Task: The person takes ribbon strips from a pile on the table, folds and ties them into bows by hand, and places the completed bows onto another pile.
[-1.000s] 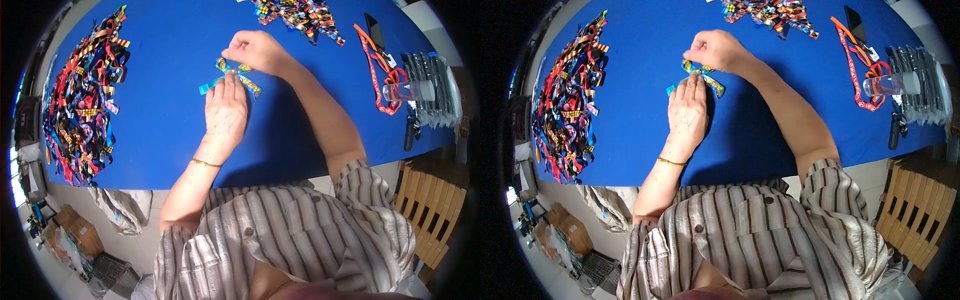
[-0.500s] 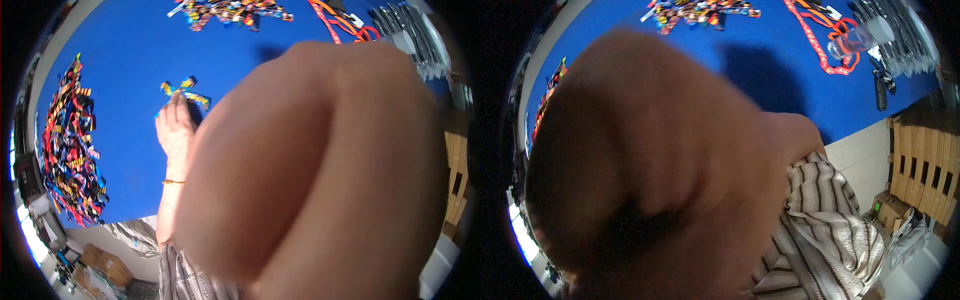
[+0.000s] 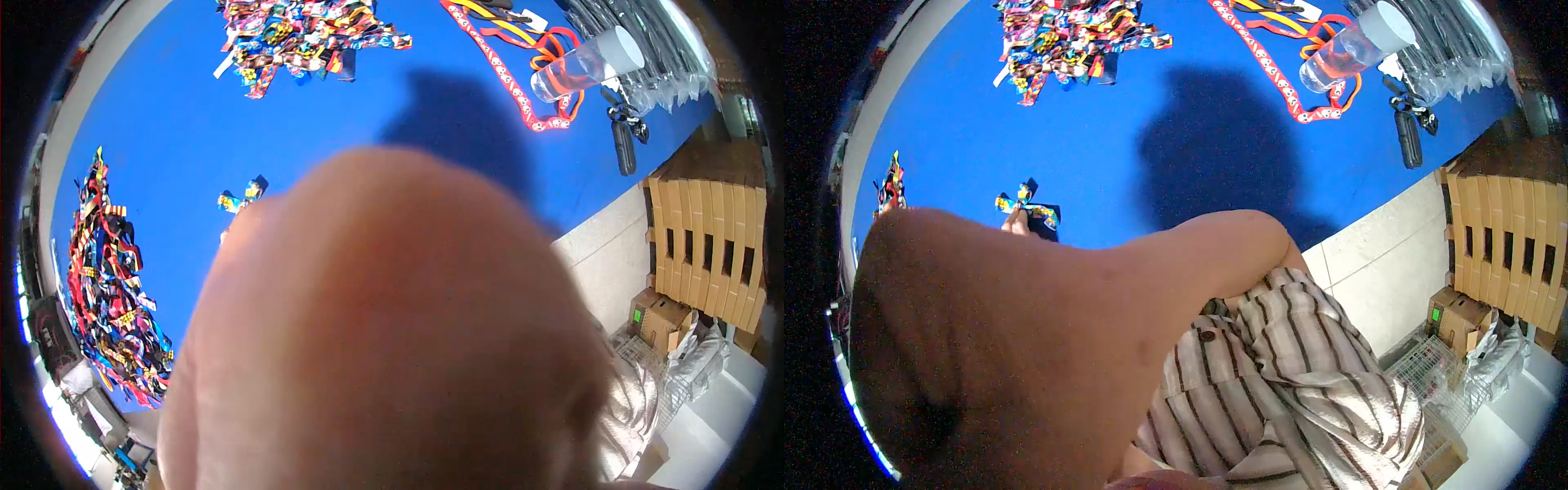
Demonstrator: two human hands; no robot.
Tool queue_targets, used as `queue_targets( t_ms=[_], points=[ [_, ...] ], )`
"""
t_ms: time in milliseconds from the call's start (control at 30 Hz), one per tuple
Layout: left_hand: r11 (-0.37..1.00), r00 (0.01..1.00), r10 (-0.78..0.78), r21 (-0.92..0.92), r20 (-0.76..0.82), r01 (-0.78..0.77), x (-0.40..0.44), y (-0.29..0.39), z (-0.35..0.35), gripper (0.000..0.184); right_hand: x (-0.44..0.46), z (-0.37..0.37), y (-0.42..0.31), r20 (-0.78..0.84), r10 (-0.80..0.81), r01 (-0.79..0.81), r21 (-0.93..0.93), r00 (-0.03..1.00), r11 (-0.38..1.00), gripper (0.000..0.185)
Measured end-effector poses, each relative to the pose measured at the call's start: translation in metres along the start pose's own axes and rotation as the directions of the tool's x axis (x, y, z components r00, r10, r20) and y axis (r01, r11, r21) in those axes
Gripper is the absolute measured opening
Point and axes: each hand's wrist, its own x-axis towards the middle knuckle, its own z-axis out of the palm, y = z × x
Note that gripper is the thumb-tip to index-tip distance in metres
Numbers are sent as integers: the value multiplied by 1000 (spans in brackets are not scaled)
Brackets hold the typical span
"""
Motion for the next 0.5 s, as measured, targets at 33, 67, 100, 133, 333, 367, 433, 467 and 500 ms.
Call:
queue_targets(
  t_ms=[33,67,100,133,333,367,433,467,500],
  points=[
    [996,1000,-7,84,5,6,2,0,4,22,0,-2,1,-3,1,-1,6,1000,1000,28],
    [996,1000,-4,90,0,4,0,1,6,21,0,-2,1,-4,1,-1,10,1000,1000,28],
    [995,1000,-2,99,-4,2,-2,1,6,20,0,-3,0,-5,0,0,15,1000,1000,27],
    [994,1000,0,112,-9,1,-5,-1,5,19,0,-3,1,-5,1,-1,19,1000,1000,27],
    [995,1000,-13,100,-8,14,-7,-1,13,19,1,-7,1,-12,-7,8,31,1000,999,25],
    [995,1000,-22,98,-2,22,-8,-1,14,20,-1,-5,1,-9,-6,6,36,1000,999,25],
    [996,1000,-28,86,4,27,-5,-2,9,21,-3,-5,2,-7,-2,3,35,1000,999,24],
    [996,1000,-27,80,3,27,-3,-2,8,21,-4,-4,2,-8,0,0,30,1000,1000,24],
    [997,1000,-27,73,10,26,-2,-1,7,22,-5,-4,3,-9,1,-1,27,1000,1000,23]
  ],
)
